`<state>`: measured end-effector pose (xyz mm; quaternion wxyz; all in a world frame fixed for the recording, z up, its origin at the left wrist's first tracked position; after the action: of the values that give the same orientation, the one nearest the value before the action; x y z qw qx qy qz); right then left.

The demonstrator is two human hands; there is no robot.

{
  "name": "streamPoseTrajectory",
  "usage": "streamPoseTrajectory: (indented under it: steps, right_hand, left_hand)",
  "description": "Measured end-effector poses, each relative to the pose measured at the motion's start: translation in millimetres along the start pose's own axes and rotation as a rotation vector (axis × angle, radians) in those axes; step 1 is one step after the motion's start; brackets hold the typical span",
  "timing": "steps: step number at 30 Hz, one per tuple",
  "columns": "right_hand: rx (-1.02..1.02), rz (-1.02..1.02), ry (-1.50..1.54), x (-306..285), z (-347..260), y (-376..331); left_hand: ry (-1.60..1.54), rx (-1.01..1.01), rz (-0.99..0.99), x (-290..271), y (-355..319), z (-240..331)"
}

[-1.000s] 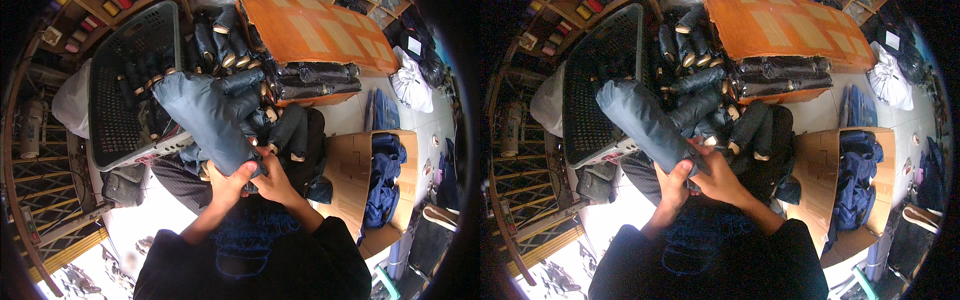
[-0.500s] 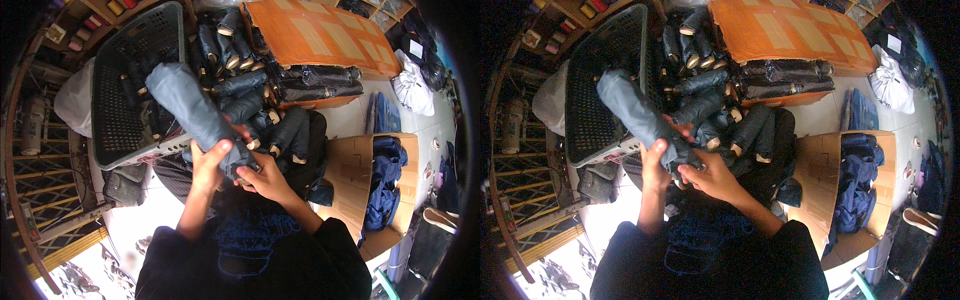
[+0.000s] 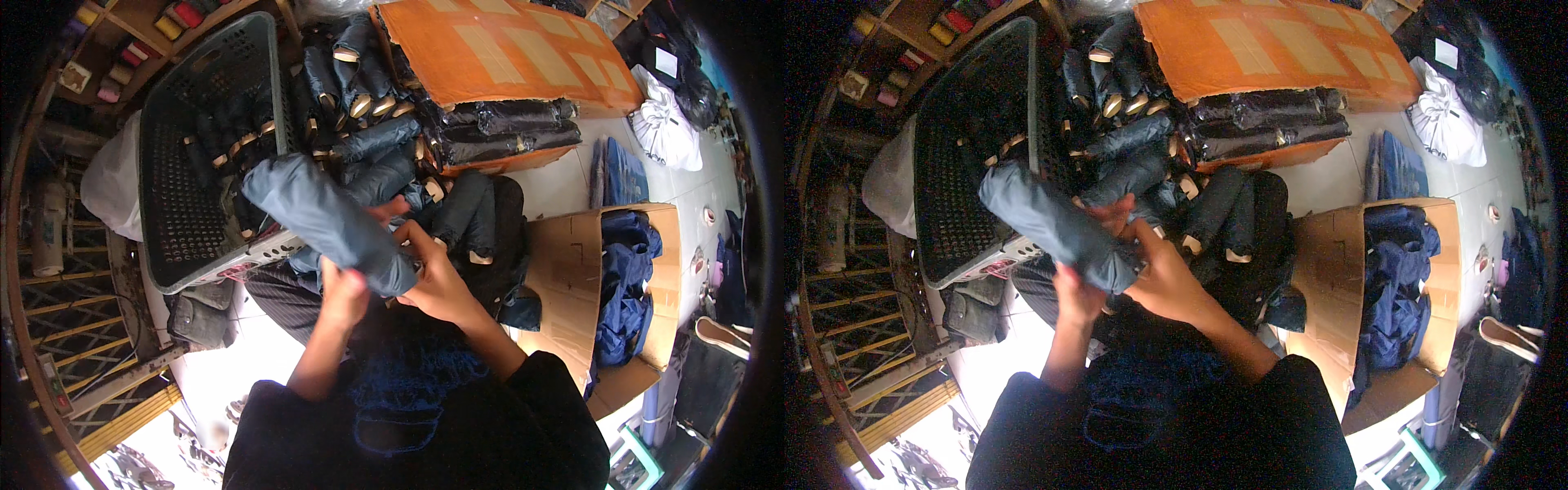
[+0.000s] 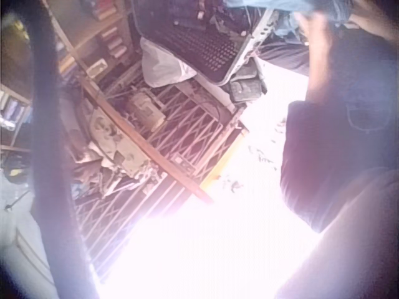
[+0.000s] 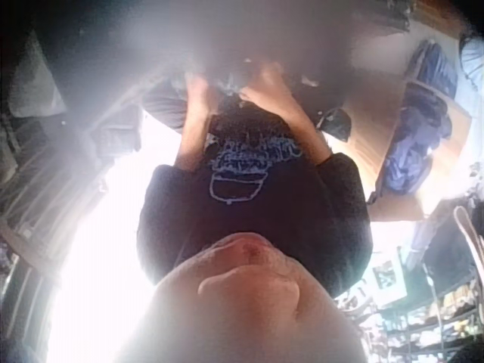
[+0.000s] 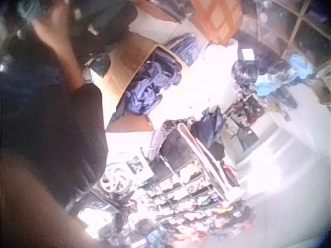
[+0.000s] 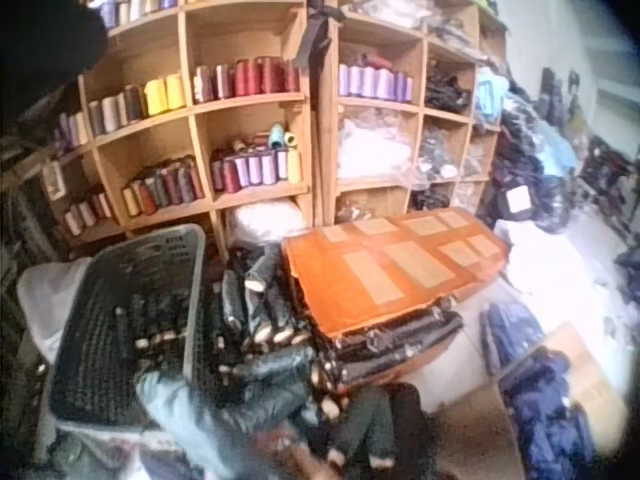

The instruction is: The person sits on the floor and repeatedly wraps dark fabric pieces around cylindrical wooden forms. They pick up each form, wrap the fabric tightly, and place the finished bundle into a nearby basket.

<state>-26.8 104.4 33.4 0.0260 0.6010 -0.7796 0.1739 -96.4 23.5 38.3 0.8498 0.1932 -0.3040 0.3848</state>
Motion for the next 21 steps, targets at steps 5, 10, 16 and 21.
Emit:
streamPoseTrajectory:
  steps: [5, 10, 16, 21]
  right_hand:
    - [0.054, 0.044, 0.094, 10, 26, 2]
    - [-0.198, 0.274, -0.111, 3, 35, 3]
    - [0.104, 0.12, 0.073, -13, 44, -10]
    - [-0.167, 0.308, -0.177, -37, 60, -33]
  left_hand:
    - [0.043, -0.034, 0.2, -10, -2, 2]
    - [0.298, -0.105, 0.203, -28, -17, -24]
    - [0.338, -0.049, 0.22, -31, 3, -22]
    - [1.076, 0.092, -0.178, 2, 67, -10]
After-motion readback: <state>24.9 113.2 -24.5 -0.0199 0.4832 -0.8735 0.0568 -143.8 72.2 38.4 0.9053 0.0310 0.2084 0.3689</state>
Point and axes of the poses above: each hand's wrist, its own y-axis towards the middle knuckle, its own x-axis out of the palm, z = x × y, the point moved 5 cm from there along y, towards the middle knuckle, and after that the axes turned 4 degrees about x, right-handed, at the moved point
